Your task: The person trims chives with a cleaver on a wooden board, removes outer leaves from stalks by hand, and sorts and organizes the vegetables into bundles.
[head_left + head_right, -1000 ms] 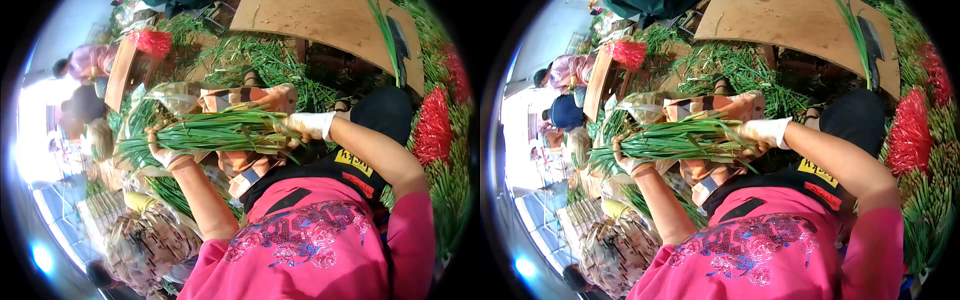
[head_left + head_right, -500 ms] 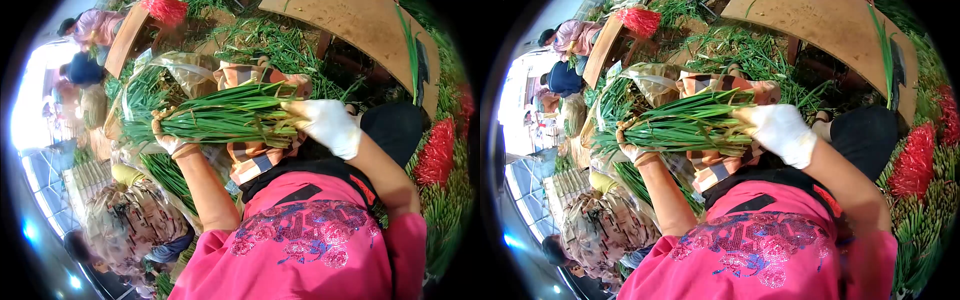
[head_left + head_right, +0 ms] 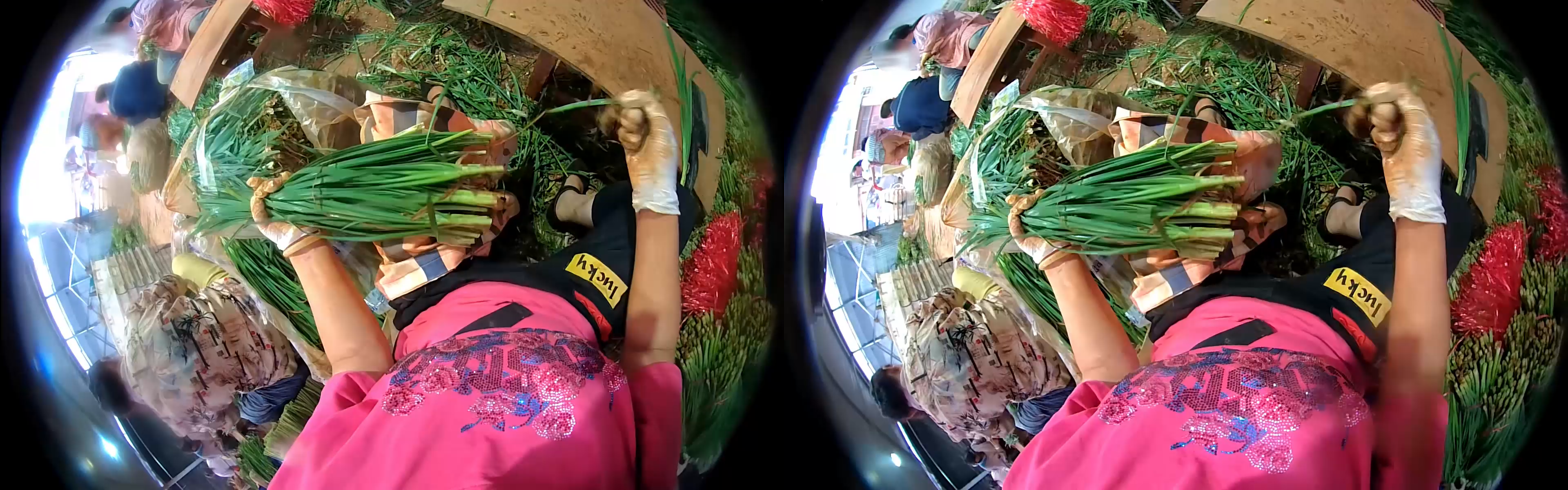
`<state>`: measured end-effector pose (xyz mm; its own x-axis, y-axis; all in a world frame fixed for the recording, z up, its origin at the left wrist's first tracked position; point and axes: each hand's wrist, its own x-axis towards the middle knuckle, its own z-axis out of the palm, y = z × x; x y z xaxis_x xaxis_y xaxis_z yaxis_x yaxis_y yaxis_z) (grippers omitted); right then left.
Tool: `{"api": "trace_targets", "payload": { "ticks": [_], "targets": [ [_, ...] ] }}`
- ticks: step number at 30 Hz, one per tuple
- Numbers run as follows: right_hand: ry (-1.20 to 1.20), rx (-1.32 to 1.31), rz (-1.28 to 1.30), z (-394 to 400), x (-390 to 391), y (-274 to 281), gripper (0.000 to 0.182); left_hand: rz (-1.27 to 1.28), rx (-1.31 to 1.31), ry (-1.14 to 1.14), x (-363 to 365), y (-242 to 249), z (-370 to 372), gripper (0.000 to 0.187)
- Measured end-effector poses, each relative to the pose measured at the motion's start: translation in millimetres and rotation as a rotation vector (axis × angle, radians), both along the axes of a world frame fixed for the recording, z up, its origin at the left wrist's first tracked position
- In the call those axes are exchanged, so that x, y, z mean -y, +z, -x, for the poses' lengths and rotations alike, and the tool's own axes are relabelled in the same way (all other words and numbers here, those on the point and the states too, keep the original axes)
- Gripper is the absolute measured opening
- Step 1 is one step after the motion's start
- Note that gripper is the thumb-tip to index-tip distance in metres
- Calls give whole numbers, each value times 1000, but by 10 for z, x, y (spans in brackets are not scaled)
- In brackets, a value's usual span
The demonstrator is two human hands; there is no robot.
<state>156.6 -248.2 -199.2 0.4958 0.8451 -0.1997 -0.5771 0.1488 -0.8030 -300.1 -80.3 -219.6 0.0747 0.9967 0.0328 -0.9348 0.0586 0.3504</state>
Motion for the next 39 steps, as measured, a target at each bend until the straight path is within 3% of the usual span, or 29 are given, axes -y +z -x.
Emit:
{"api": "trace_targets", "payload": {
  "ticks": [1,2,3,4,6,8,9,11,13,15,17,19,20,21,22,24,25,26,27,29,30,31,34,36,37,38,39],
  "targets": [
    [-35,286,164,161,-78,87,12,-15,59,-52,22,20,-47,31],
    [174,525,285,278,-158,31,13,-105,-10,-90,4,-11,-44,29],
    [297,652,240,413,-235,-119,19,-100,-28,-81,32,78,-129,26],
    [515,570,348,540,-338,-217,23,-87,-22,-110,53,171,-200,25],
    [690,524,258,878,-561,-366,36,-174,-80,-117,49,306,-328,28],
    [699,905,226,1226,-836,-725,48,-234,-71,-211,12,366,-400,31],
    [741,942,269,1342,-893,-571,43,-325,-64,-304,-28,401,-441,32],
    [757,489,355,1393,-965,-267,32,-401,-149,-356,-60,439,-406,33],
    [526,133,139,1254,-963,-240,20,-405,-203,-274,-7,490,-416,30],
    [275,-341,160,804,-882,-132,14,-395,-218,-228,15,448,-315,31],
    [434,-444,-306,159,-853,-479,14,-339,-171,-206,46,389,-225,35],
    [105,-23,82,328,-812,-146,16,-344,-63,-261,106,429,-310,29],
    [301,291,138,370,-840,-226,18,-367,-15,-317,94,434,-330,30],
    [345,438,102,608,-838,-188,23,-358,-22,-304,110,445,-356,31],
    [560,831,-27,726,-894,-232,32,-375,-32,-332,112,487,-398,31],
    [847,719,304,1161,-1022,-176,29,-412,-47,-377,112,552,-474,32],
    [736,1036,-67,1313,-996,-378,30,-431,-54,-395,110,573,-509,32],
    [898,1031,-89,1413,-1043,-409,29,-450,-62,-411,106,593,-520,32],
    [912,1023,-141,1504,-1141,-410,28,-448,-102,-402,95,600,-502,32],
    [803,1030,-90,1438,-1069,-390,27,-441,-179,-374,70,579,-428,33],
    [637,1040,-139,1490,-1041,-389,25,-446,-213,-353,47,550,-425,34],
    [567,1269,-166,1444,-984,-366,18,-428,-304,-284,78,531,-435,38],
    [477,1594,-19,1164,-934,-402,15,-315,-247,-178,19,332,-332,43],
    [503,1643,130,764,-839,-525,14,-268,-225,-187,-63,220,-162,41],
    [476,1694,152,453,-804,-902,15,-245,-216,-186,-94,157,-70,40],
    [558,1144,447,253,-695,-974,16,-186,-211,-131,-105,90,8,39],
    [452,920,583,-2,-602,-1116,16,-142,-234,-75,-83,72,23,40]
  ]
}}
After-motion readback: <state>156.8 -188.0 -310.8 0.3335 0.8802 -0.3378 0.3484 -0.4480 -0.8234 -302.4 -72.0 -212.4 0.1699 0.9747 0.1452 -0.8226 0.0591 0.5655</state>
